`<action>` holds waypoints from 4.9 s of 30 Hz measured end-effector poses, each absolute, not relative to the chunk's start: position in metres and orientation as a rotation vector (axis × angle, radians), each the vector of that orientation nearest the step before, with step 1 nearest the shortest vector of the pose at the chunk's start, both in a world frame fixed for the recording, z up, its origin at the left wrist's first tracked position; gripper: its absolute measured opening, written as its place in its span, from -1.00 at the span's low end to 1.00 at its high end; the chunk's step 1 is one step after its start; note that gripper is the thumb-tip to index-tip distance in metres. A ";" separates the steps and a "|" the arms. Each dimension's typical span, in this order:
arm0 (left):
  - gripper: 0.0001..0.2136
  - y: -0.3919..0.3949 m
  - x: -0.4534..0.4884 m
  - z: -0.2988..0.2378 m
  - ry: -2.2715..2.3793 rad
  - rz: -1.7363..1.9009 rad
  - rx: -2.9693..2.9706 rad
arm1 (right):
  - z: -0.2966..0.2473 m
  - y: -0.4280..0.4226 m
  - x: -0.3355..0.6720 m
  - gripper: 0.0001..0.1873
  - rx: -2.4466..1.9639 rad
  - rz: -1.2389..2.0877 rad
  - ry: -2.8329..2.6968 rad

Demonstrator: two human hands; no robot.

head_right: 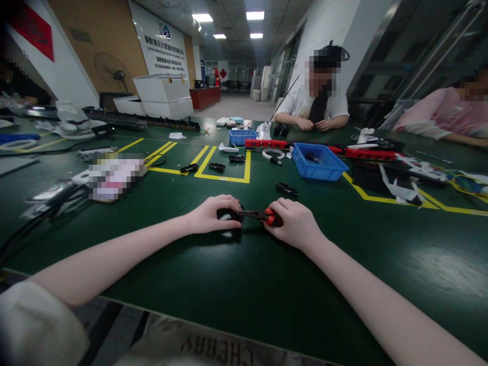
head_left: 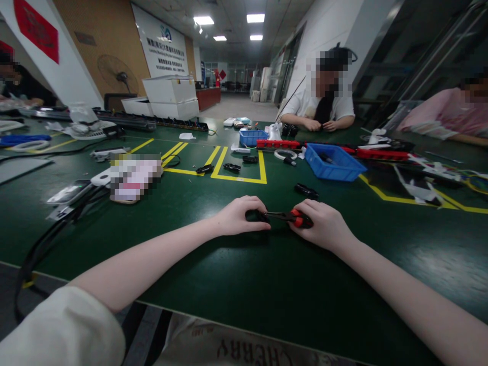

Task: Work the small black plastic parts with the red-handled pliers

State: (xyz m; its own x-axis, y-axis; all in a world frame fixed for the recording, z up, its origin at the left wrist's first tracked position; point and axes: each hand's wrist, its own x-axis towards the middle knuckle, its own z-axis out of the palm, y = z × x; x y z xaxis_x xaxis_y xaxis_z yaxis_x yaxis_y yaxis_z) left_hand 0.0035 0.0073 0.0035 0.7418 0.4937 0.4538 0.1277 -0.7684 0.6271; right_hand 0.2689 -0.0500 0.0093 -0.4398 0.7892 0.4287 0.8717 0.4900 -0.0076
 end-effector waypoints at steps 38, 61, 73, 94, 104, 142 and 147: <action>-0.73 0.009 0.003 -0.002 0.445 0.967 2.474 | 0.010 -0.050 0.271 -0.71 -1.419 -0.285 -2.393; -0.79 0.015 0.004 -0.008 0.774 0.705 2.458 | 0.009 -0.045 0.271 -0.64 -1.512 -0.203 -2.374; -0.86 0.018 0.002 0.000 0.678 0.762 2.403 | 0.018 -0.043 0.293 -0.37 -1.452 -0.054 -2.504; -0.88 0.025 -0.002 0.000 0.565 0.760 2.368 | 0.011 -0.040 0.300 -0.45 -1.511 -0.252 -2.393; -0.89 0.026 -0.002 -0.004 0.614 0.735 2.381 | 0.006 -0.042 0.294 -0.52 -1.580 -0.243 -2.310; -0.82 0.029 -0.007 -0.005 0.538 0.687 2.477 | 0.006 -0.042 0.287 -0.55 -1.194 -0.594 -2.434; -0.83 0.028 -0.007 -0.005 0.562 0.700 2.495 | 0.004 -0.040 0.288 -0.56 -1.211 -0.522 -2.428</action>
State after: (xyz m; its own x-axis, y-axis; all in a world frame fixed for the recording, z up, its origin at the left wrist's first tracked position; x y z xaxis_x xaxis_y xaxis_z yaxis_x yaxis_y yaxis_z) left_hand -0.0070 0.0284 -0.0048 0.7840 0.4999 0.3679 0.2514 -0.7977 0.5482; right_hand 0.2877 -0.0400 0.0041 -0.5584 0.6731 0.4849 0.8129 0.5605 0.1582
